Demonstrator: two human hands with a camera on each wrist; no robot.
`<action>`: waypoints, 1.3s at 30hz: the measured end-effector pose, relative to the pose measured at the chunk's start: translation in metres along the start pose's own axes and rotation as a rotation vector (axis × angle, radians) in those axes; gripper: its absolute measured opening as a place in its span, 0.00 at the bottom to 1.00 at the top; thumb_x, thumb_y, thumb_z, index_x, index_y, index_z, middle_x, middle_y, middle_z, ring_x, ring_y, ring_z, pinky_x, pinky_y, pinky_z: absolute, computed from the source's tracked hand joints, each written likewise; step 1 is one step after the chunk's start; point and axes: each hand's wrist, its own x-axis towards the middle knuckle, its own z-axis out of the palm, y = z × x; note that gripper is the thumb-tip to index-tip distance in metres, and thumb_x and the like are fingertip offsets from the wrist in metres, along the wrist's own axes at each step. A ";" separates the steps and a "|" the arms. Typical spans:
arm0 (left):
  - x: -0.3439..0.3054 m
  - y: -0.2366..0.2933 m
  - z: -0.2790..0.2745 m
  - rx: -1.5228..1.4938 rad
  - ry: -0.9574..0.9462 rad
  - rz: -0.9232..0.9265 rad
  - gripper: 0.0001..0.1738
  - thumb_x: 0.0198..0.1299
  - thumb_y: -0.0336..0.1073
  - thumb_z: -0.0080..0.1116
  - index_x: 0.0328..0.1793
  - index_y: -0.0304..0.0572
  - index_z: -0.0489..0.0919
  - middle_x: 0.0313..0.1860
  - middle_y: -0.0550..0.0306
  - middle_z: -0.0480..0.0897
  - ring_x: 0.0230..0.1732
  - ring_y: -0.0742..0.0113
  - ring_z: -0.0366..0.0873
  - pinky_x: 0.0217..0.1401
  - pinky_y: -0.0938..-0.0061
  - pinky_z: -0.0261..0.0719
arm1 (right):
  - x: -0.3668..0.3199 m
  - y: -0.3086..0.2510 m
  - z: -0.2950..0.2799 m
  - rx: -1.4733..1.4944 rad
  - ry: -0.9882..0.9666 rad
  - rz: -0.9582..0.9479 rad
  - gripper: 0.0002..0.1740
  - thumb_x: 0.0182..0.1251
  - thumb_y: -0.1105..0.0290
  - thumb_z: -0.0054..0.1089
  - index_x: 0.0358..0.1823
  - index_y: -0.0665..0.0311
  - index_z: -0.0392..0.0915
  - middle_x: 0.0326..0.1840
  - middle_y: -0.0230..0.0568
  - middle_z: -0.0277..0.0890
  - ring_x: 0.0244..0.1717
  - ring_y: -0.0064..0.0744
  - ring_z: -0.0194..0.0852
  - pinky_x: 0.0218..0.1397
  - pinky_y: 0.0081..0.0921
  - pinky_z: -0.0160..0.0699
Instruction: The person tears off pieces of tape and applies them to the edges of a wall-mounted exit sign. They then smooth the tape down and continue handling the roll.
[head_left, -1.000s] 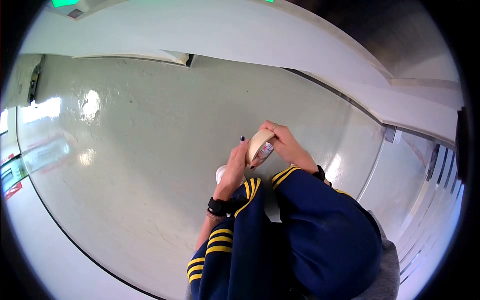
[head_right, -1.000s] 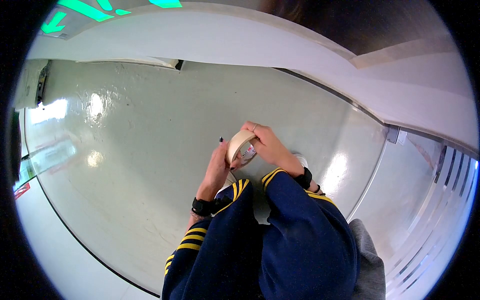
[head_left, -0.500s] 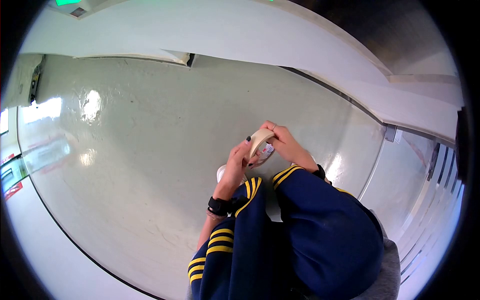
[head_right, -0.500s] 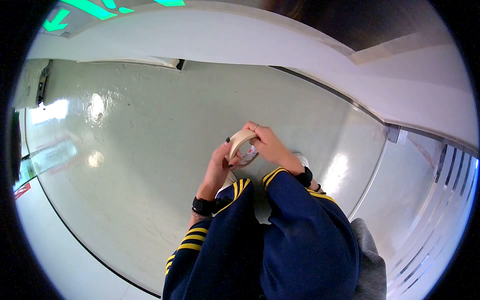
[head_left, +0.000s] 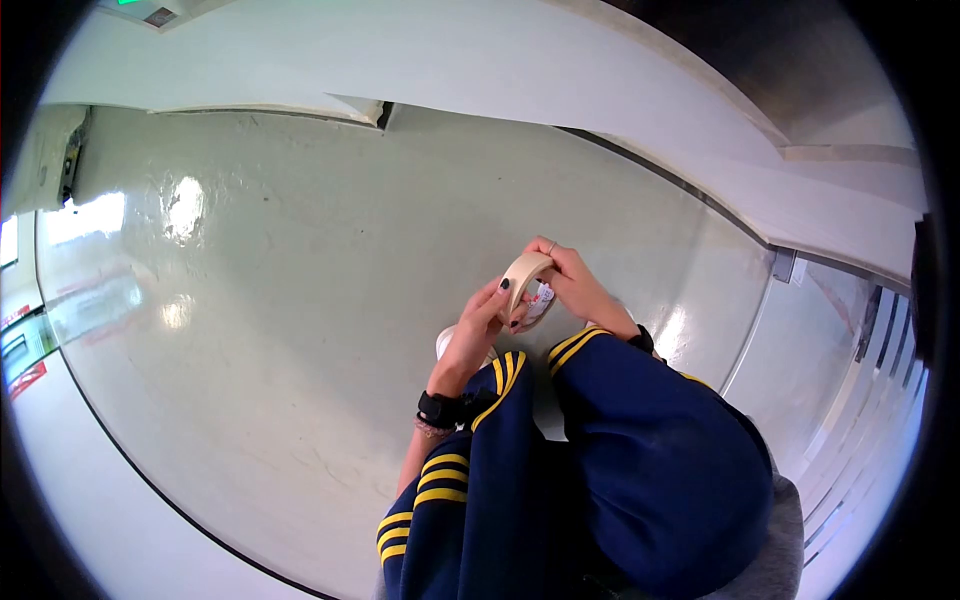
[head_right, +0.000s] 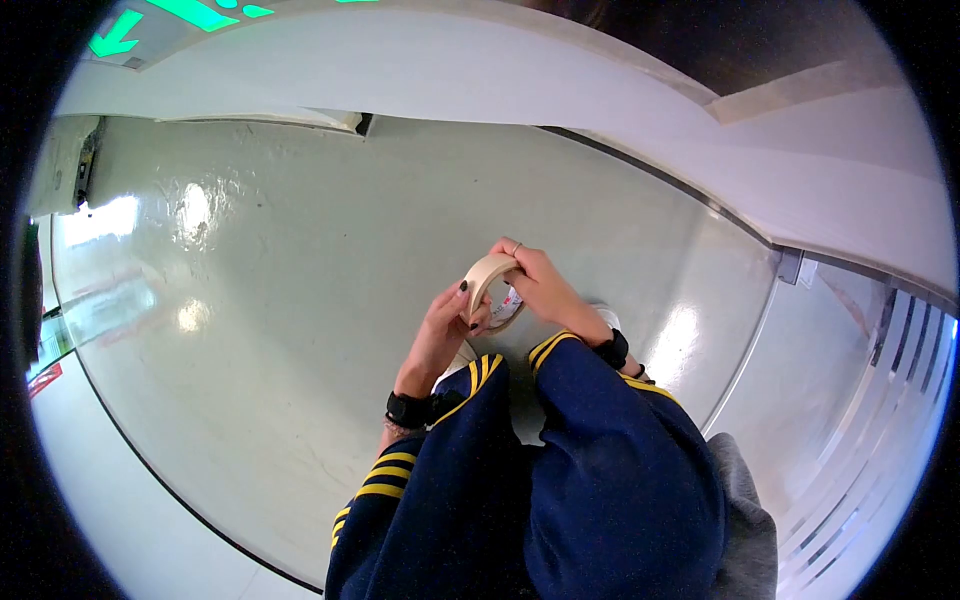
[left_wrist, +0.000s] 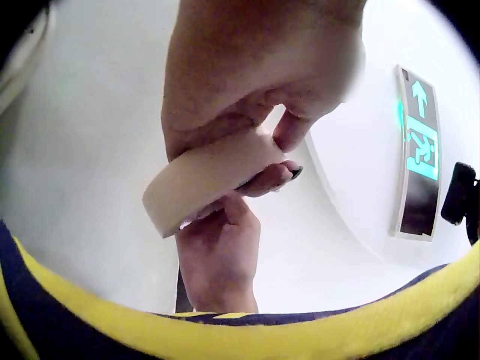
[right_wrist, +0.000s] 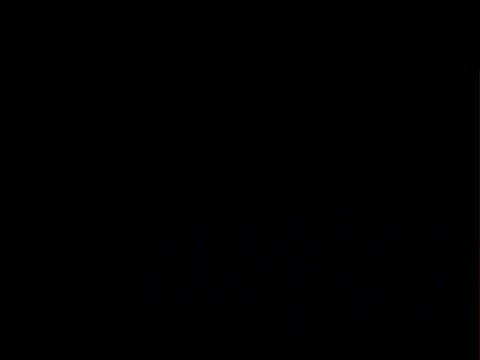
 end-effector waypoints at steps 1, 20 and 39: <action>0.000 0.000 0.000 -0.011 -0.009 0.016 0.19 0.70 0.49 0.42 0.41 0.39 0.73 0.22 0.68 0.65 0.24 0.78 0.59 0.29 0.81 0.56 | 0.000 -0.002 0.000 0.027 0.004 -0.002 0.09 0.59 0.81 0.45 0.40 0.65 0.69 0.27 0.35 0.68 0.33 0.20 0.64 0.37 0.22 0.64; 0.011 -0.012 -0.023 0.143 0.074 0.007 0.22 0.70 0.51 0.44 0.29 0.42 0.71 0.15 0.71 0.58 0.18 0.79 0.53 0.23 0.80 0.51 | -0.003 0.004 0.007 -0.071 -0.045 -0.024 0.09 0.57 0.81 0.45 0.39 0.66 0.68 0.25 0.44 0.69 0.28 0.32 0.65 0.34 0.27 0.65; 0.010 -0.019 -0.025 0.001 0.045 0.005 0.25 0.70 0.53 0.41 0.27 0.42 0.69 0.15 0.71 0.58 0.18 0.78 0.53 0.24 0.79 0.50 | -0.002 0.000 0.007 -0.109 -0.050 0.010 0.09 0.58 0.79 0.45 0.40 0.66 0.69 0.22 0.42 0.68 0.25 0.29 0.64 0.30 0.27 0.64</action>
